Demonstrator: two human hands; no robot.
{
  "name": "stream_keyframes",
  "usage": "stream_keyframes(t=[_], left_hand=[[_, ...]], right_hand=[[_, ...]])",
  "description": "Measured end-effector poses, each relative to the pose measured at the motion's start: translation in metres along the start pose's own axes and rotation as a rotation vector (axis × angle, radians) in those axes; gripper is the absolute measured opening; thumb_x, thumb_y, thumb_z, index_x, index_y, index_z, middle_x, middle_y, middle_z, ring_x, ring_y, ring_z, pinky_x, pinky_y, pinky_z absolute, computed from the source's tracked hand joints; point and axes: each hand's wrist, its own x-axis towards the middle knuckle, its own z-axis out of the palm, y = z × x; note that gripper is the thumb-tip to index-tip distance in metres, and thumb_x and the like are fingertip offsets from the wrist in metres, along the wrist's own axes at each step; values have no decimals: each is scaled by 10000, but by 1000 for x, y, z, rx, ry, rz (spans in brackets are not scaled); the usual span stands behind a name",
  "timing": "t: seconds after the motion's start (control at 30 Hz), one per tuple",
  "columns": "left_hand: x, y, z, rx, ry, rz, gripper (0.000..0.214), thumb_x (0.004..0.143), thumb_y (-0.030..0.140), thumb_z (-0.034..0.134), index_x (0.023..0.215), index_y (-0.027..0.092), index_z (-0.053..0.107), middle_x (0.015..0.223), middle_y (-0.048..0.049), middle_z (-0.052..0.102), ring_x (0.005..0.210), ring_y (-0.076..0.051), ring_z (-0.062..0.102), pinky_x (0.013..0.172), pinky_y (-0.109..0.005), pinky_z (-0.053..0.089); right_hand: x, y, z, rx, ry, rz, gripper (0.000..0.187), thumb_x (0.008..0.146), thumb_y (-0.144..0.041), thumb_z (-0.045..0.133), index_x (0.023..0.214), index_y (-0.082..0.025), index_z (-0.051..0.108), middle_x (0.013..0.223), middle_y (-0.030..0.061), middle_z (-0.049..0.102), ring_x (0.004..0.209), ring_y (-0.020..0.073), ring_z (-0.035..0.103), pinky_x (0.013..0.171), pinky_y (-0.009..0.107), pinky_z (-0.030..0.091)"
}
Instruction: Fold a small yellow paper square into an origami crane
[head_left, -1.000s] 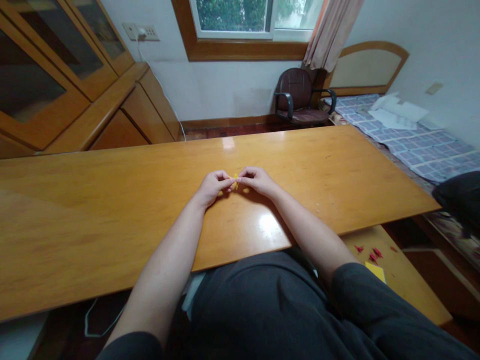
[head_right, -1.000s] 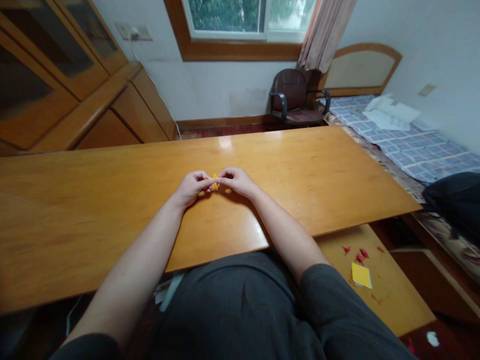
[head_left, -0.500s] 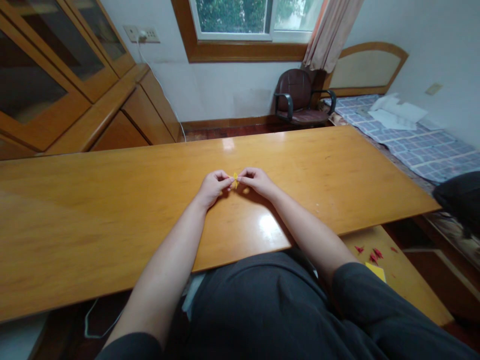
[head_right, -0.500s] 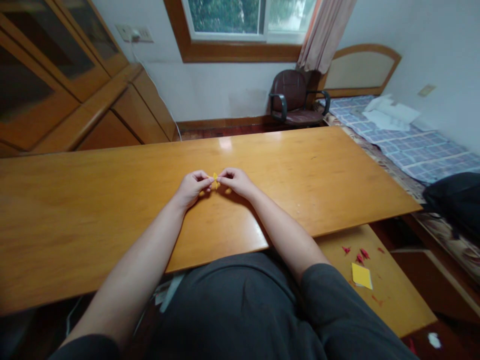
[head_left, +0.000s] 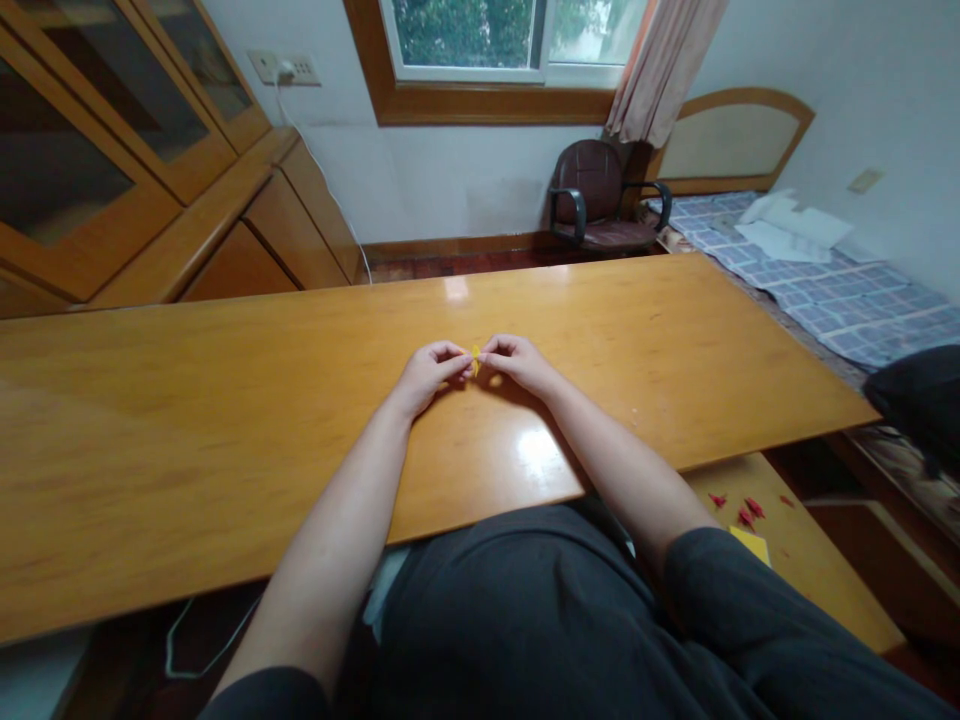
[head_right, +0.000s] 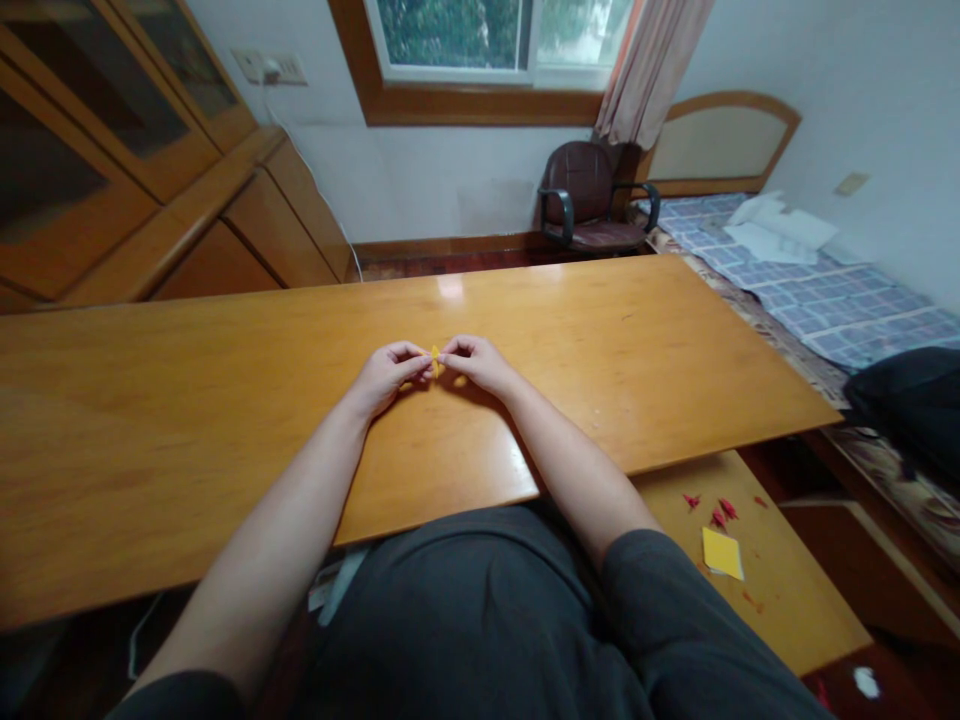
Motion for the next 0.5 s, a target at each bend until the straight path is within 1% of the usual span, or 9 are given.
stream_keyframes(t=[0.23,0.37,0.5], left_hand=[[2,-6,-2,27,24,25,393,649,469,844,745,141,650,705,-49,702,561,-129,617,563,-262,520],[1,-5,0,24,63,53,380,645,457,839,721,138,647,703,-46,702,563,-122,609,557,-254,515],[0,-4,2,-7,114,36,378,613,444,841,724,137,651,690,-48,707,569,-134,620,555,-256,512]], right_hand=[[0,2,0,30,-28,42,354,695,-458,763,787,-142,633,713,0,645,642,108,558,606,225,453],[4,6,2,18,-6,46,368,685,-467,769,809,-133,677,722,10,669,654,112,576,622,227,463],[6,12,4,-40,26,42,385,693,-490,767,815,-130,707,725,12,672,649,111,570,583,211,457]])
